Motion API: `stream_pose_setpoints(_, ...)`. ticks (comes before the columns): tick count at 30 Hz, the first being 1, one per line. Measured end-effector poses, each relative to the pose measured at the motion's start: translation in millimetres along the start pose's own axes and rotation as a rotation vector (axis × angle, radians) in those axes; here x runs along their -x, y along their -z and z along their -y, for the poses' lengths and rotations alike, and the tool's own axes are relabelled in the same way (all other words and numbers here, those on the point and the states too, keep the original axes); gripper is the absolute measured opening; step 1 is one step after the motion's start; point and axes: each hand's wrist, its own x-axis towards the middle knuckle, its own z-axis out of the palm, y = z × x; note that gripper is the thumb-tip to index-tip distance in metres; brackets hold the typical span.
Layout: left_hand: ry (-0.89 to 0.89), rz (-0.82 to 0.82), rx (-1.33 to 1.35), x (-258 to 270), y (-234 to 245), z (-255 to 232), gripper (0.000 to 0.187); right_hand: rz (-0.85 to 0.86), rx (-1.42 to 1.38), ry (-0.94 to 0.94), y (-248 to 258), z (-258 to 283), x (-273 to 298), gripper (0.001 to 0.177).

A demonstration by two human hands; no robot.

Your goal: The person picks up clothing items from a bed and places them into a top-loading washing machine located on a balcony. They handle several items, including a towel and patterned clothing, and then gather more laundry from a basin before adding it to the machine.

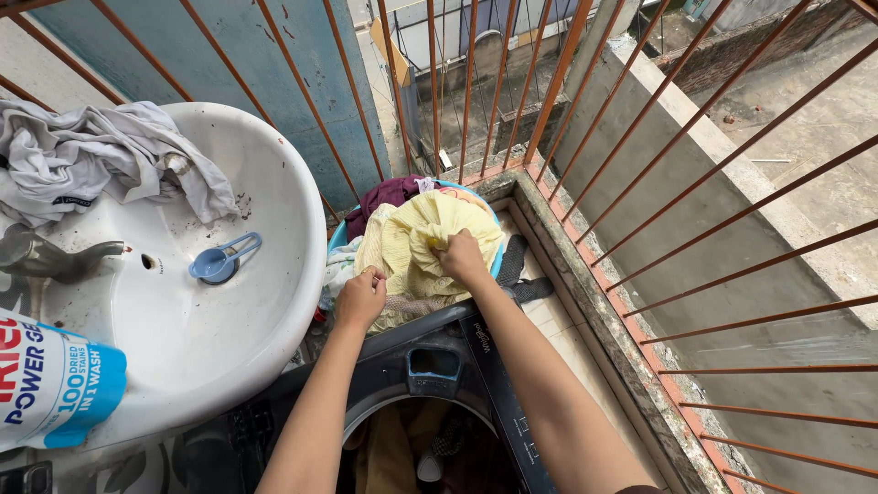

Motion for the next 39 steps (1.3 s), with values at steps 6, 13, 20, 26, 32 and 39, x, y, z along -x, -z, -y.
stream_pose_setpoints(6, -0.072, -0.064, 0.062, 37, 17, -12, 0.051, -0.148, -0.860, -0.086, 73, 48, 26, 0.034)
stream_pose_setpoints(13, -0.426, -0.375, 0.446, 82, 26, -27, 0.106, 0.009, -1.214, 0.045, 203, 153, 66, 0.031)
stream_pose_setpoints(20, -0.397, -0.329, 0.697, 137, 96, -68, 0.059, -0.086, -1.269, 0.367, 298, 226, 145, 0.029)
stream_pose_setpoints(26, -0.481, -0.546, 0.967, 211, 148, -77, 0.037, -0.289, -1.080, 0.439, 368, 237, 218, 0.030)
stream_pose_setpoints(32, -0.512, -0.907, 0.855, 283, 211, -89, 0.019, -0.323, -0.932, 0.279, 400, 223, 277, 0.030)
stream_pose_setpoints(39, -0.541, -0.657, 1.214, 317, 235, -87, 0.032, -0.008, -1.027, 0.242, 389, 200, 313, 0.027)
